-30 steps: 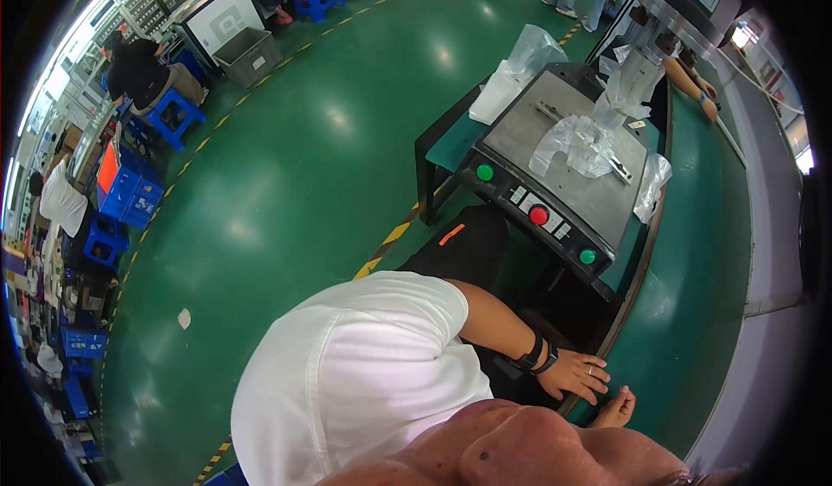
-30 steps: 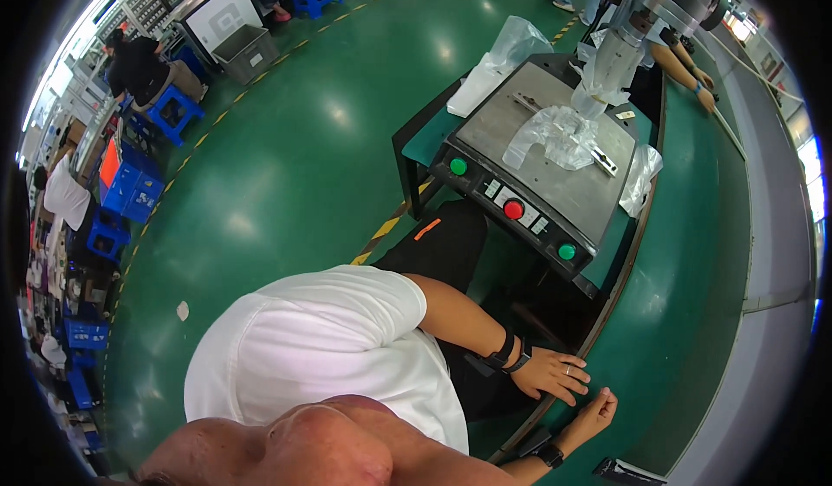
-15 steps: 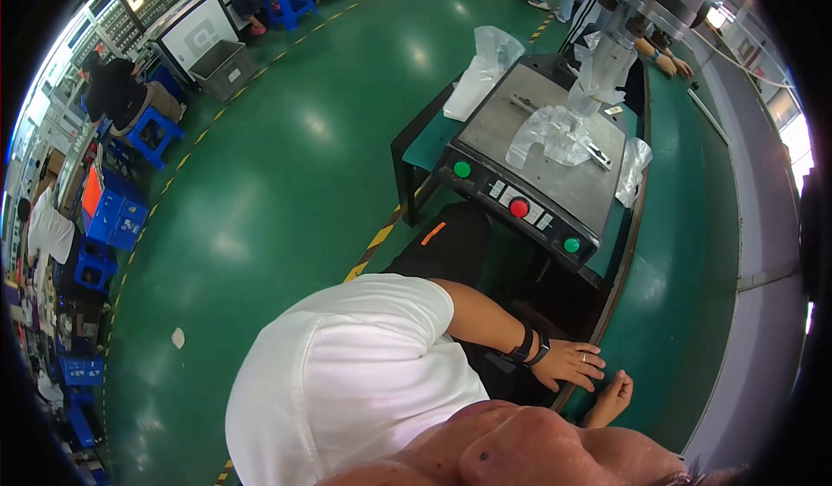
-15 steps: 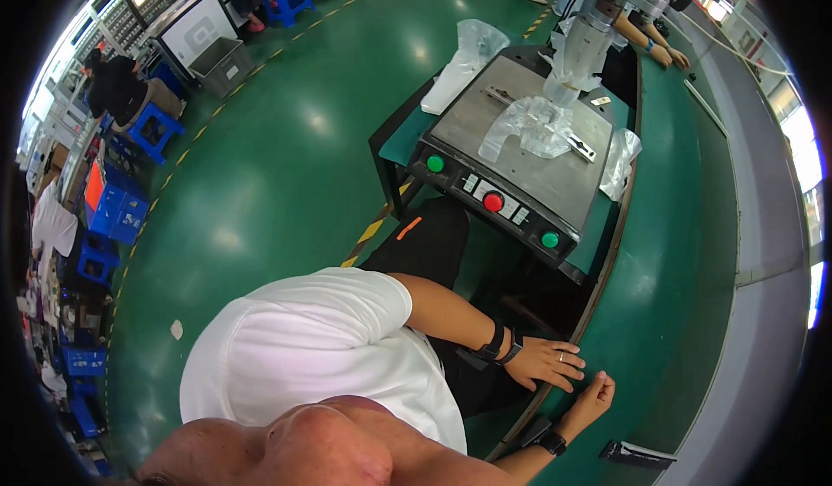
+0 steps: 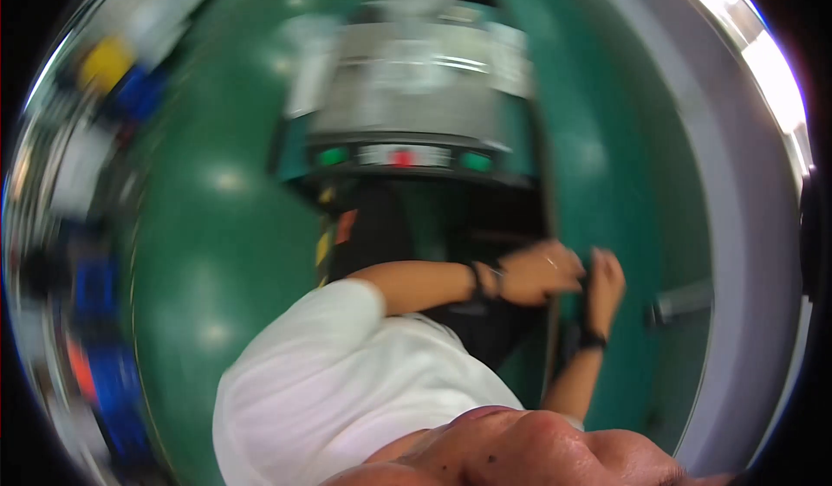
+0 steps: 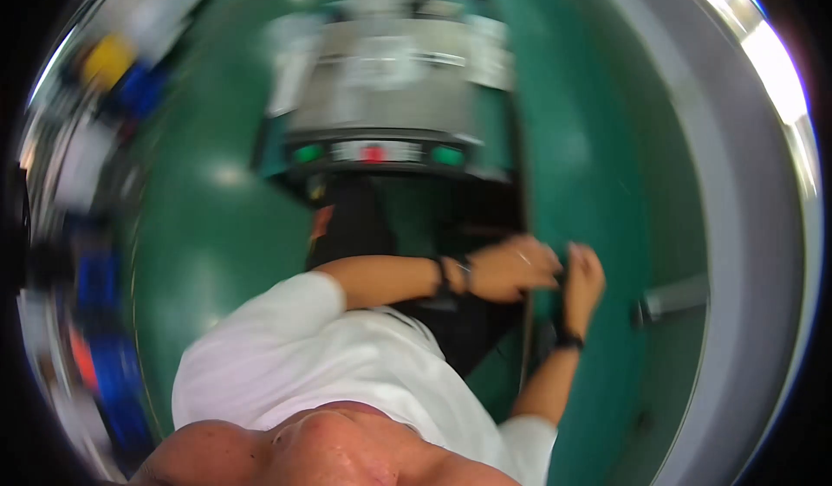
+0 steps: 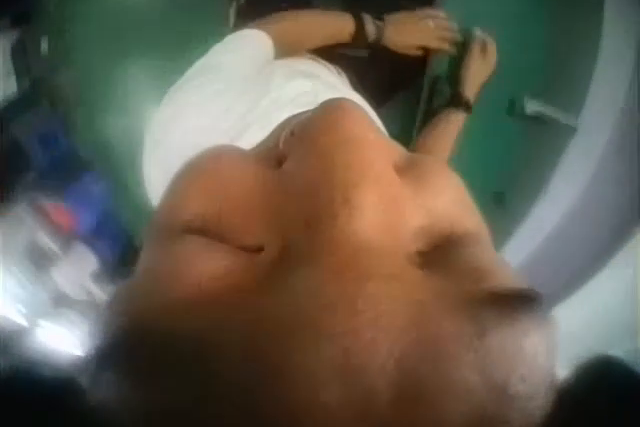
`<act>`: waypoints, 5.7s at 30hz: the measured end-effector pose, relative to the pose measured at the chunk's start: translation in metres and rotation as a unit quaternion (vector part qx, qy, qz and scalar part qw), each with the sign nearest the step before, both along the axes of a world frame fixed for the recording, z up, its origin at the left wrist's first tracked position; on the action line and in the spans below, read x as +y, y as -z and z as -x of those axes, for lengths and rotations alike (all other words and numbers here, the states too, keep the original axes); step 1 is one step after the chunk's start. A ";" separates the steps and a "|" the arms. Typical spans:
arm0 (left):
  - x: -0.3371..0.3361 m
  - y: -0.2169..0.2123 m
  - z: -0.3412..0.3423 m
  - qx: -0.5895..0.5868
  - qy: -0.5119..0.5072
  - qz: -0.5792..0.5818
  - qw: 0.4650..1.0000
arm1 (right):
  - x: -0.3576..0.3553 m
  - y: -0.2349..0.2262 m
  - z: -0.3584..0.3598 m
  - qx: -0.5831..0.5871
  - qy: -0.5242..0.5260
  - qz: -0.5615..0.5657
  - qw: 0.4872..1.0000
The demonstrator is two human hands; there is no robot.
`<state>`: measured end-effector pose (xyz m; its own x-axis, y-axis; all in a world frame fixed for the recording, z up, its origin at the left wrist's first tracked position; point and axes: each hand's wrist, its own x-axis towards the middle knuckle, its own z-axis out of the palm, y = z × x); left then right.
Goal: Assembling small electronic components using a manual press machine on a production line.
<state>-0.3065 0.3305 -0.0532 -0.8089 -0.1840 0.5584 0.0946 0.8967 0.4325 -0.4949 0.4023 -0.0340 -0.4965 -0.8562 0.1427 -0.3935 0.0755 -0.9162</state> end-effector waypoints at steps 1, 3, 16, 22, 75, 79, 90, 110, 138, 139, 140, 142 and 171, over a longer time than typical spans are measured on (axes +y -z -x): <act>0.000 0.005 -0.002 0.013 -0.054 0.018 0.998 | -0.008 -0.023 -0.020 -0.030 0.004 -0.029 0.999; -0.005 0.011 0.006 -0.034 -0.037 -0.031 0.998 | -0.016 0.005 0.000 -0.024 -0.013 -0.024 0.999; 0.013 0.031 0.018 -0.086 -0.057 0.087 0.991 | 0.001 0.012 0.009 -0.025 -0.006 0.031 0.999; 0.011 0.035 0.014 -0.082 -0.081 0.080 0.990 | 0.002 0.004 0.024 0.015 -0.016 0.086 0.996; -0.081 -0.033 -0.199 0.291 0.027 -0.680 0.673 | -0.141 -0.086 -0.201 0.152 -0.422 0.078 0.890; -0.109 -0.029 -0.216 0.316 -0.025 -0.685 0.656 | -0.185 -0.077 -0.220 0.154 -0.435 0.049 0.886; -0.107 -0.018 -0.266 0.258 -0.031 -0.689 0.676 | -0.388 -0.057 -0.224 0.327 -0.338 0.026 0.882; -0.080 0.002 -0.281 0.186 -0.011 -0.695 0.695 | -0.414 -0.073 -0.274 0.241 -0.525 -0.020 0.816; -0.060 -0.023 -0.304 0.186 -0.076 -0.633 0.748 | -0.402 -0.016 -0.262 0.229 -0.404 0.097 0.880; -0.064 -0.026 -0.309 0.206 -0.127 -0.579 0.778 | -0.402 -0.012 -0.253 0.221 -0.390 0.128 0.884; -0.065 -0.026 -0.317 0.228 -0.182 -0.525 0.800 | -0.391 -0.018 -0.249 0.217 -0.383 0.129 0.889; -0.068 -0.029 -0.335 0.228 -0.362 -0.390 0.815 | -0.343 -0.036 -0.243 0.189 -0.315 0.242 0.898; -0.095 0.042 -0.379 0.118 -0.578 -0.292 0.753 | -0.180 0.074 -0.165 -0.027 -0.130 -0.027 0.991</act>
